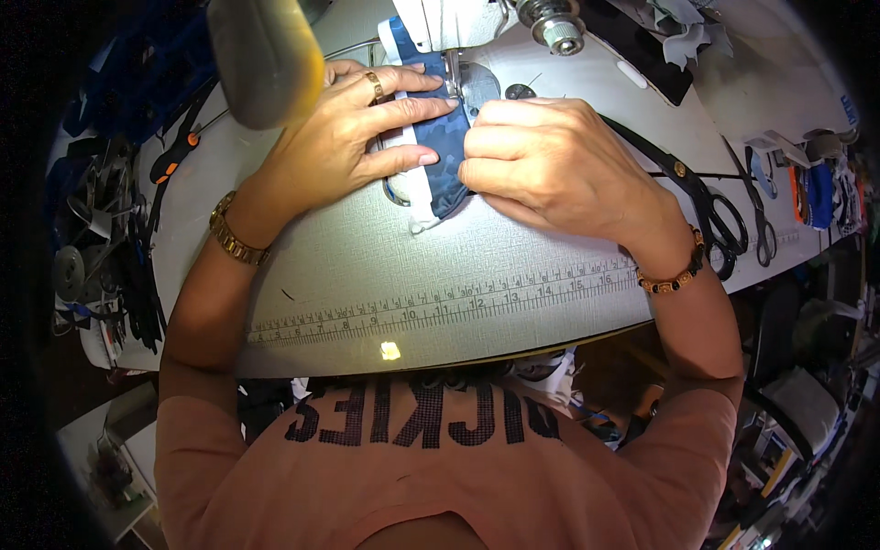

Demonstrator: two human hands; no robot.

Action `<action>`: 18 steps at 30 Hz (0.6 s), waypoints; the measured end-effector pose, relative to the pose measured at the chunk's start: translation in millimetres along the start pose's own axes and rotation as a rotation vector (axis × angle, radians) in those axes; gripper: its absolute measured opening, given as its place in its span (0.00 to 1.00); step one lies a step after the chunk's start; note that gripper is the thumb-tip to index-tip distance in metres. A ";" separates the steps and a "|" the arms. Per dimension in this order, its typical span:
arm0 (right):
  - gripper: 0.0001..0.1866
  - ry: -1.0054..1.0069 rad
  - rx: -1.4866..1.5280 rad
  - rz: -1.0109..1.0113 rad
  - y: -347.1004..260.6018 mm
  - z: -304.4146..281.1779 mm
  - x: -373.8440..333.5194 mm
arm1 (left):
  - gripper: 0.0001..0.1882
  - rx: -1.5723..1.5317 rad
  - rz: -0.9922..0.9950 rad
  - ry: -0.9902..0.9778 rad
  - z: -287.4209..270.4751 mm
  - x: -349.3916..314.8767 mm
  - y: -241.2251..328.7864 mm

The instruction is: Using a sewing machine to stitch fabric pieces together to assemble a hat.

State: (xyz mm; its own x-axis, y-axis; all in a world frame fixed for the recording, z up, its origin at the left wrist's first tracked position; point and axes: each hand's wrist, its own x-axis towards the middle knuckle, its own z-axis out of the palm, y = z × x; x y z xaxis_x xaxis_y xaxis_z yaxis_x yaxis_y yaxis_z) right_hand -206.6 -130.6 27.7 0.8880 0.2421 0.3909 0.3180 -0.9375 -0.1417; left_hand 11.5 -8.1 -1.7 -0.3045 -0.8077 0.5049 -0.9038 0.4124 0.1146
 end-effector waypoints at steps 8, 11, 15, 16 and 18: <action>0.08 0.065 -0.041 0.005 5.2 5.1 4.7 | 0.17 0.054 0.090 0.078 -2.3 -2.0 -8.9; 0.08 0.138 0.015 0.061 9.4 11.8 7.3 | 0.18 -0.132 0.035 0.150 -6.7 1.0 17.6; 0.06 0.228 0.118 0.098 12.6 15.4 10.5 | 0.16 -0.096 -0.058 0.137 -10.6 3.5 47.6; 0.06 0.224 0.172 0.143 12.7 15.0 10.5 | 0.13 -0.119 -0.079 0.169 -9.8 3.8 45.1; 0.07 0.222 0.230 0.166 17.0 12.7 11.5 | 0.09 -0.192 -0.127 0.195 -14.2 2.1 43.4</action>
State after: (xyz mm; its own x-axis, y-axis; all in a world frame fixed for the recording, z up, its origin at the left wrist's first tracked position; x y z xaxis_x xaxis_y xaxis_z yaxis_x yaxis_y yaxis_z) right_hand -186.8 -140.6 18.2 0.8479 0.0073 0.5301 0.2642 -0.8727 -0.4106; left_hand -24.1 14.1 16.6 -0.1126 -0.7690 0.6292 -0.8520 0.4005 0.3371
